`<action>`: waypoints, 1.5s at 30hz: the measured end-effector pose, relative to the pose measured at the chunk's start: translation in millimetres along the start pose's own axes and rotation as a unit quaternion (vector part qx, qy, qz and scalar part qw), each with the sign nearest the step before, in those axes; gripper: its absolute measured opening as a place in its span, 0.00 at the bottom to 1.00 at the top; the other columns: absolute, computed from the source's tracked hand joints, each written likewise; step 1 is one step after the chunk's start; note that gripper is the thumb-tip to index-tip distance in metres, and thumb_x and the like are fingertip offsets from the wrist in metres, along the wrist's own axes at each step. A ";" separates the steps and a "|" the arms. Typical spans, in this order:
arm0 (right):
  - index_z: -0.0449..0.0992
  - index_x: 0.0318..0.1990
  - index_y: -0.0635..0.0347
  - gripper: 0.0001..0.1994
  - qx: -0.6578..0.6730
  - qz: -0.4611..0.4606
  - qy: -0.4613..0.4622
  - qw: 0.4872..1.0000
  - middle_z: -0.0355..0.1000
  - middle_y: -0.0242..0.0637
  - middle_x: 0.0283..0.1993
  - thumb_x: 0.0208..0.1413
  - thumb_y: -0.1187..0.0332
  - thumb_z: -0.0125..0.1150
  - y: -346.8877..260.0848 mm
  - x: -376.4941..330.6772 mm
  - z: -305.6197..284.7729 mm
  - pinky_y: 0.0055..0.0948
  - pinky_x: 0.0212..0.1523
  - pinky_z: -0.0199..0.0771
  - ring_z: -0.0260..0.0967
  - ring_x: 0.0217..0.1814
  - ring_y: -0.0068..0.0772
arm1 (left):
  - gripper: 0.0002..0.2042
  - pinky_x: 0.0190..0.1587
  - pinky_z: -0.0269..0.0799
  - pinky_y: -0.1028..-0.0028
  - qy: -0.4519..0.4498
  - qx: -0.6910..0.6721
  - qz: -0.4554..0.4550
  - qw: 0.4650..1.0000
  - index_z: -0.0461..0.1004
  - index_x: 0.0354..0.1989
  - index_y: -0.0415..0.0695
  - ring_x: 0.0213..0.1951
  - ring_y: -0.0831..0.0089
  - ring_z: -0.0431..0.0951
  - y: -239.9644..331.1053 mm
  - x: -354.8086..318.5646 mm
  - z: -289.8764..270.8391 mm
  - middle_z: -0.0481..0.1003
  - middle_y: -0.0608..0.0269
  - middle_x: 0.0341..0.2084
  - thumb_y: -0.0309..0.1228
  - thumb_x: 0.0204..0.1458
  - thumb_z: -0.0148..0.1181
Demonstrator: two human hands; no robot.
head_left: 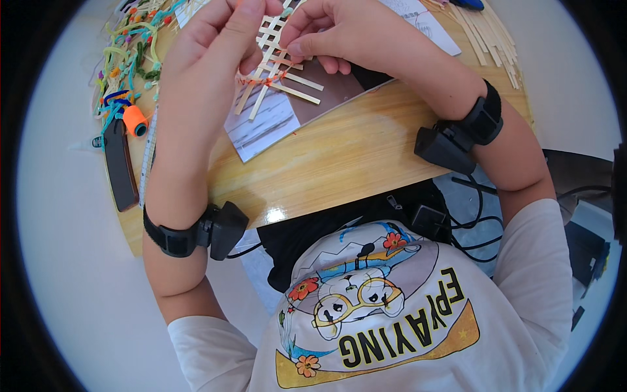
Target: Weaving and tying bamboo strips together to create a decorative lattice or craft object.
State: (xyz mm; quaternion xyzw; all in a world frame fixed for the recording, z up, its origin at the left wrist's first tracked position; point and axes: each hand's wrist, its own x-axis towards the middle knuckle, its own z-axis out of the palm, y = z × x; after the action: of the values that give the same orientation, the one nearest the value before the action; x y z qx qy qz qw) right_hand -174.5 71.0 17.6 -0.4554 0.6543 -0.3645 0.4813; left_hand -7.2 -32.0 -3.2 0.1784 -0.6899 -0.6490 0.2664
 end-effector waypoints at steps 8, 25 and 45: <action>0.80 0.36 0.65 0.06 -0.092 -0.074 0.002 0.993 0.75 0.33 0.23 0.55 0.73 0.61 -5.0 -8.1 3.3 0.22 0.22 0.67 0.66 0.20 0.20 | 0.11 0.31 0.58 0.82 0.025 -0.130 0.074 0.988 0.68 0.39 0.41 0.25 0.84 0.57 10.2 3.8 22.4 0.58 0.75 0.21 0.36 0.66 0.46; 0.80 0.35 0.62 0.05 -0.018 -0.054 -0.029 0.998 0.72 0.29 0.21 0.56 0.72 0.60 11.0 1.4 -3.7 0.20 0.20 0.64 0.65 0.19 0.17 | 0.14 0.29 0.58 0.83 -0.061 0.392 0.028 0.917 0.77 0.47 0.42 0.26 0.86 0.59 3.2 0.8 -9.5 0.61 0.76 0.24 0.30 0.51 0.65; 0.79 0.35 0.64 0.04 -0.004 -0.097 -0.022 0.995 0.72 0.30 0.20 0.56 0.74 0.59 17.2 6.2 -3.3 0.20 0.21 0.67 0.66 0.18 0.18 | 0.11 0.28 0.56 0.80 -0.057 0.383 -0.008 0.922 0.79 0.39 0.38 0.25 0.84 0.59 -7.3 -0.4 -4.8 0.61 0.74 0.22 0.32 0.52 0.65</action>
State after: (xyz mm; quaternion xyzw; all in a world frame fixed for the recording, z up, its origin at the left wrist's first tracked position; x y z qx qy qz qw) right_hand -182.7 70.7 0.9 -0.5263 0.5980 -0.3968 0.4561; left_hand -4.7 -36.2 -10.4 0.2348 -0.8983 -0.3469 0.1325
